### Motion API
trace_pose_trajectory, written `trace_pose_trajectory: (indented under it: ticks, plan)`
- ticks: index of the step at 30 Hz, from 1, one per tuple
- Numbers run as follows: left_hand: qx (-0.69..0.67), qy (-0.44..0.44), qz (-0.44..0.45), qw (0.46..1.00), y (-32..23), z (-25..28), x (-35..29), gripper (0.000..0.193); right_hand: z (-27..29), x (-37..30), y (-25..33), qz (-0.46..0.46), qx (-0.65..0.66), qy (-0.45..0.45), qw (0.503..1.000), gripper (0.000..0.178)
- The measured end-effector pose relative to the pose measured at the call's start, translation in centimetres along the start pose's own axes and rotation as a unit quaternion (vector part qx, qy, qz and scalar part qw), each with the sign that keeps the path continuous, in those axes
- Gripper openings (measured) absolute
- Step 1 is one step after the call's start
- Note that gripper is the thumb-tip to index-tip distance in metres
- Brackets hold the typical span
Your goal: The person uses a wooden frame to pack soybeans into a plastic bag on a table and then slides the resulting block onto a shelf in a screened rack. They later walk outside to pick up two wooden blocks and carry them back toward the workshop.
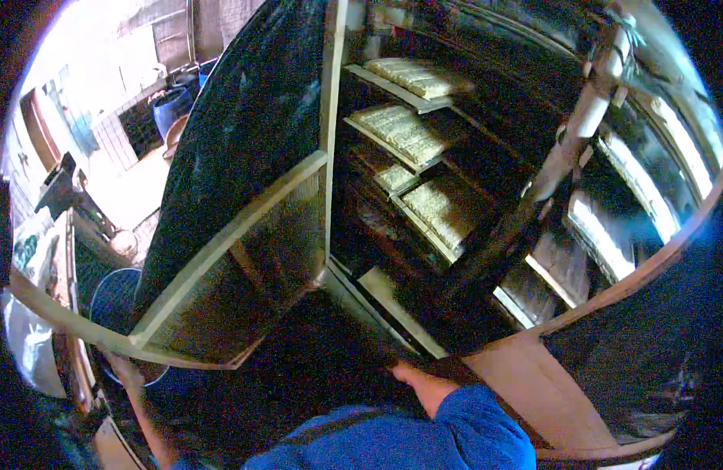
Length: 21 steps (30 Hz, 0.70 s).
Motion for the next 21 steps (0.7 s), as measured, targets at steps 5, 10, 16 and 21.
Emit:
trace_pose_trajectory:
  ticks: [5,10,16,21]
  plan:
    - [0.382,0.115,-0.262,0.879,4.8,6.7,-3.8,0.059,-3.2,7.5,-8.6,0.008,0.035,0.007,0.999,0.058]
    - [0.13,0.072,-0.126,0.981,0.2,6.2,-13.8,0.059,-1.8,1.6,-9.4,0.023,0.095,0.062,0.993,0.058]
    - [0.051,0.016,-0.043,0.998,-5.7,3.9,-25.5,0.052,-5.4,4.5,-17.5,0.005,0.083,0.056,0.995,0.059]
    - [0.004,0.014,0.007,1.0,-7.1,-0.9,-35.4,0.046,-3.9,5.3,-19.4,0.088,0.069,-0.059,0.992,0.06]
Point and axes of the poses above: each hand's wrist, its own x-axis towards the middle knuckle, its own z-axis out of the back of the hand, y = z × x, the point moved 6 cm from there along x, towards the middle knuckle, and after that the axes turned 10 degrees about -z, right-handed, at the moved point
